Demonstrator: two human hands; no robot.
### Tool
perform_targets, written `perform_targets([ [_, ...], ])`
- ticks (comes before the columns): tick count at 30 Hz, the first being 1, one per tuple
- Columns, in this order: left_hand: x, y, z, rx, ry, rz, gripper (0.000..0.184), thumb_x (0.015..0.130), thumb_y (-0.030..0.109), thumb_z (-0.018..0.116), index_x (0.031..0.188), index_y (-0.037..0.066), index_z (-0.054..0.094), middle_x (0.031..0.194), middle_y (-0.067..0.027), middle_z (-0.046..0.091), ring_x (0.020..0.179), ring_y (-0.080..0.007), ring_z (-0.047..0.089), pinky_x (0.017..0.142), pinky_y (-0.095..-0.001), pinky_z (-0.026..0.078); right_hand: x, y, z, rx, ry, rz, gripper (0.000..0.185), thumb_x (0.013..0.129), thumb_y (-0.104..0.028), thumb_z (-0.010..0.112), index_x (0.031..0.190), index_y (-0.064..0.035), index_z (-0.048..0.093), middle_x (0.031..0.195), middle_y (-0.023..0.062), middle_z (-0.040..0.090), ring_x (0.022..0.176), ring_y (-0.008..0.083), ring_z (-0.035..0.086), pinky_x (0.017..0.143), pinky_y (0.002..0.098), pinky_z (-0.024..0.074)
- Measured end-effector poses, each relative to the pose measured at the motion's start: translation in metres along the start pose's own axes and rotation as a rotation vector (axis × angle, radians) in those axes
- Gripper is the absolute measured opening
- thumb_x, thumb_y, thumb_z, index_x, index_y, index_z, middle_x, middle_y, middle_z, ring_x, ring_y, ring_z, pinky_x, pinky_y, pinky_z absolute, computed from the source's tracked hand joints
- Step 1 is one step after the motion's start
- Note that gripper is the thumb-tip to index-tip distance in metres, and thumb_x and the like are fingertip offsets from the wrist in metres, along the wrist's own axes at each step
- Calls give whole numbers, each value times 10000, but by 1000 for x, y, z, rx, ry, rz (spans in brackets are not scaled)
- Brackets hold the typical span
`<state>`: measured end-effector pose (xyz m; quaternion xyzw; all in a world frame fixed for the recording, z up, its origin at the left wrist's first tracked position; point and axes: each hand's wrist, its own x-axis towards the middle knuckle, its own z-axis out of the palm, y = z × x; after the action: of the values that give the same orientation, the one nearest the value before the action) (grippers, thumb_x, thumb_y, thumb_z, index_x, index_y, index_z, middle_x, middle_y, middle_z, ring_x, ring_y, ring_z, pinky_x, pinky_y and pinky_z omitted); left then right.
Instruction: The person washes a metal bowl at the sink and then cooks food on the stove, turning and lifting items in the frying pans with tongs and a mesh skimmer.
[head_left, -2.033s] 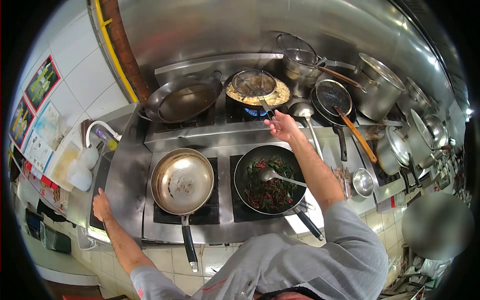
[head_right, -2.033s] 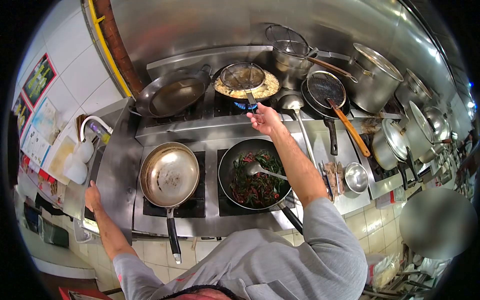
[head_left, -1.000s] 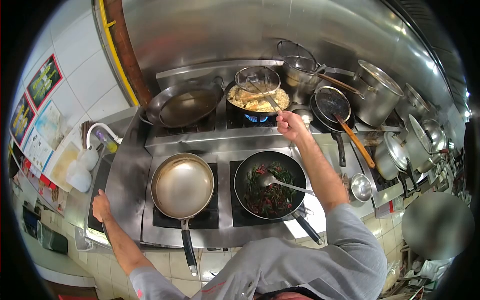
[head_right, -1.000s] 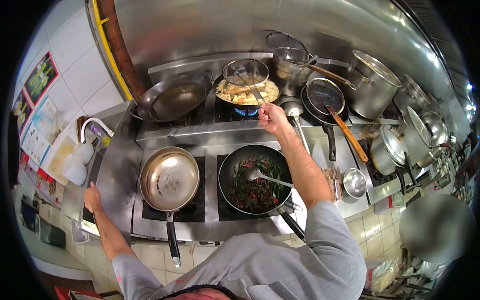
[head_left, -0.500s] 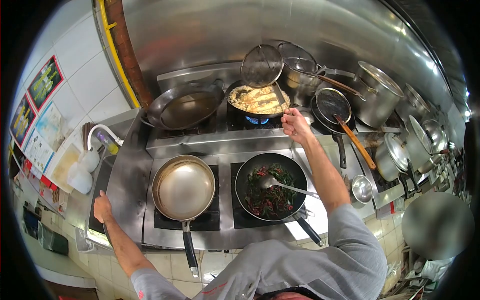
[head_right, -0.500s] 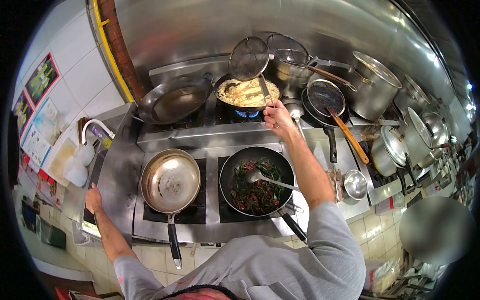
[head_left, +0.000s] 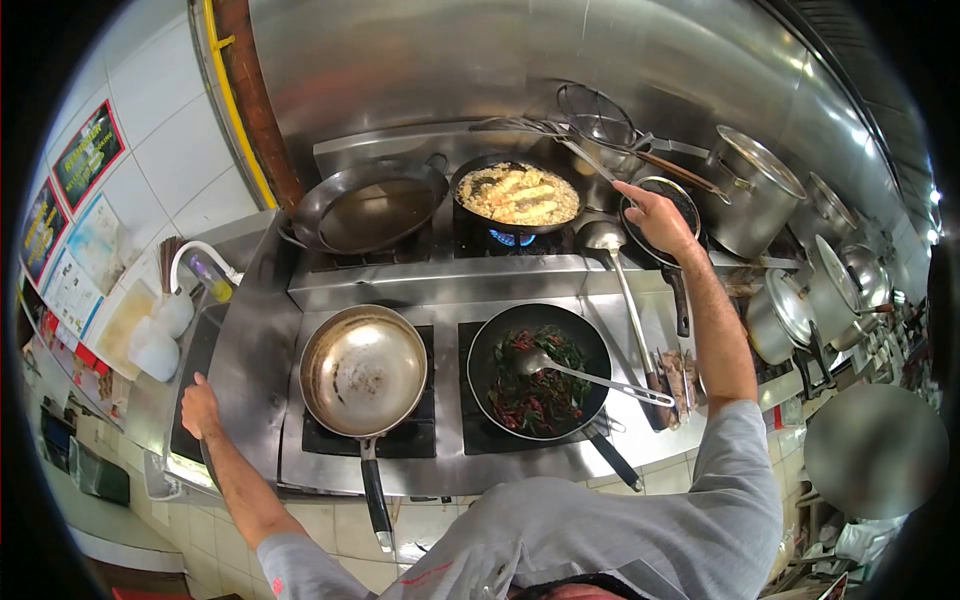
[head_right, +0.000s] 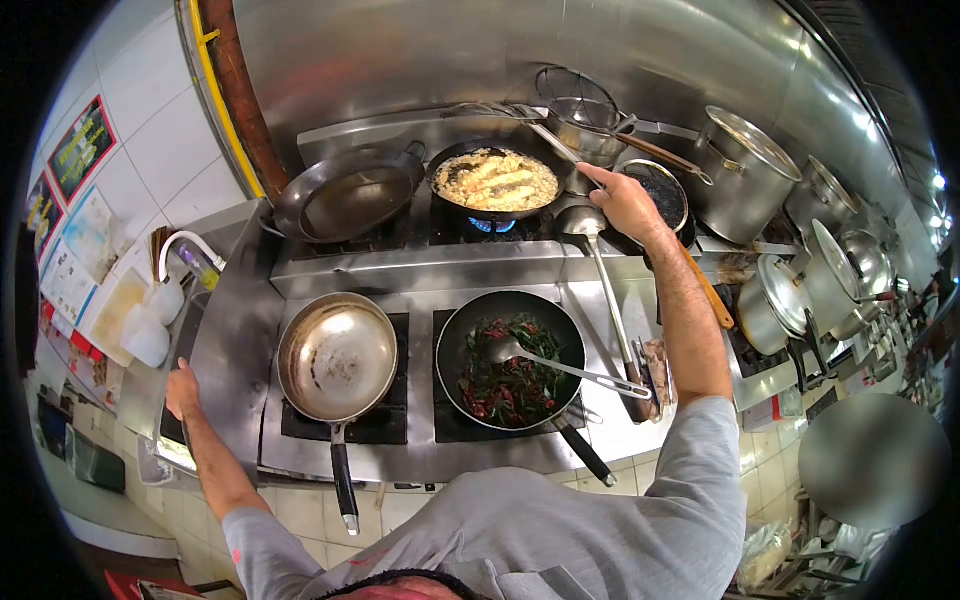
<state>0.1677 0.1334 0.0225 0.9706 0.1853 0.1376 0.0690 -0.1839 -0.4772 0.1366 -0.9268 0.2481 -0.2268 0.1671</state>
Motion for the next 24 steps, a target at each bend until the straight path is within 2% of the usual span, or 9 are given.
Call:
perform_targets([
  [2, 1, 0, 1, -3, -1, 3, 548, 885, 469, 326, 984, 17, 619, 988, -163, 621, 928, -349, 583, 793, -442, 452, -4, -3, -8, -48, -33, 29, 461, 801, -90, 558, 1244, -186, 474, 945, 179, 612, 890, 295, 584, 801, 379, 435],
  [4, 1, -1, 1, -6, -1, 6, 548, 886, 469, 325, 982, 18, 620, 986, -162, 621, 925, -349, 584, 791, -444, 453, -7, 2, -12, -128, -25, 5, 479, 800, -80, 575, 1253, -192, 470, 795, 106, 577, 733, 194, 533, 726, 324, 435],
  [8, 3, -1, 3, -3, -3, 1, 548, 885, 470, 322, 979, 22, 622, 990, -160, 621, 929, -347, 584, 794, -441, 453, -15, 8, -2, -143, -51, 46, 465, 807, -83, 573, 1252, -171, 469, 778, 103, 575, 722, 188, 531, 721, 322, 435],
  [10, 4, -1, 4, 3, -6, -1, 549, 885, 472, 321, 981, 23, 622, 991, -159, 621, 932, -345, 583, 795, -440, 453, -14, 25, 20, 57, 106, -135, 447, 821, -96, 569, 1253, -125, 458, 722, 67, 550, 678, 171, 511, 680, 316, 434],
  [11, 4, -1, 3, 0, -8, -3, 548, 884, 473, 321, 983, 25, 621, 994, -159, 620, 936, -345, 582, 796, -440, 452, -19, 18, 22, 181, 7, 115, 420, 835, -136, 561, 1240, -84, 458, 886, 154, 622, 850, 206, 581, 799, 337, 444],
  [13, 4, -1, 3, -3, -8, -5, 548, 883, 474, 322, 986, 26, 621, 997, -159, 619, 940, -344, 581, 798, -439, 452, -14, 31, 48, 283, 46, 137, 423, 844, -141, 559, 1240, -46, 446, 843, 123, 612, 680, 165, 561, 656, 321, 481],
  [15, 4, -1, 4, 0, 9, 1, 548, 882, 475, 322, 994, 29, 619, 1000, -157, 619, 938, -343, 583, 796, -438, 453, -12, 33, 70, 714, -40, 300, 417, 874, -133, 514, 1267, -57, 396, 657, 35, 473, 396, 70, 370, 327, 241, 314],
  [19, 3, 0, 4, 13, 19, 17, 545, 882, 475, 322, 1002, 32, 617, 998, -157, 620, 936, -343, 584, 794, -436, 454, -9, 11, 97, 1235, -63, 458, 315, 889, -115, 472, 1191, -58, 404, 644, 15, 439, 405, 86, 348, 360, 261, 310],
  [24, 1, 1, 1, 1, -8, -10, 554, 881, 480, 326, 998, 24, 617, 996, -158, 621, 935, -342, 586, 792, -435, 455, -8, 8, 121, 1556, -204, 494, 132, 900, -116, 440, 1030, -93, 427, 647, 10, 470, 425, 83, 373, 380, 246, 321],
])
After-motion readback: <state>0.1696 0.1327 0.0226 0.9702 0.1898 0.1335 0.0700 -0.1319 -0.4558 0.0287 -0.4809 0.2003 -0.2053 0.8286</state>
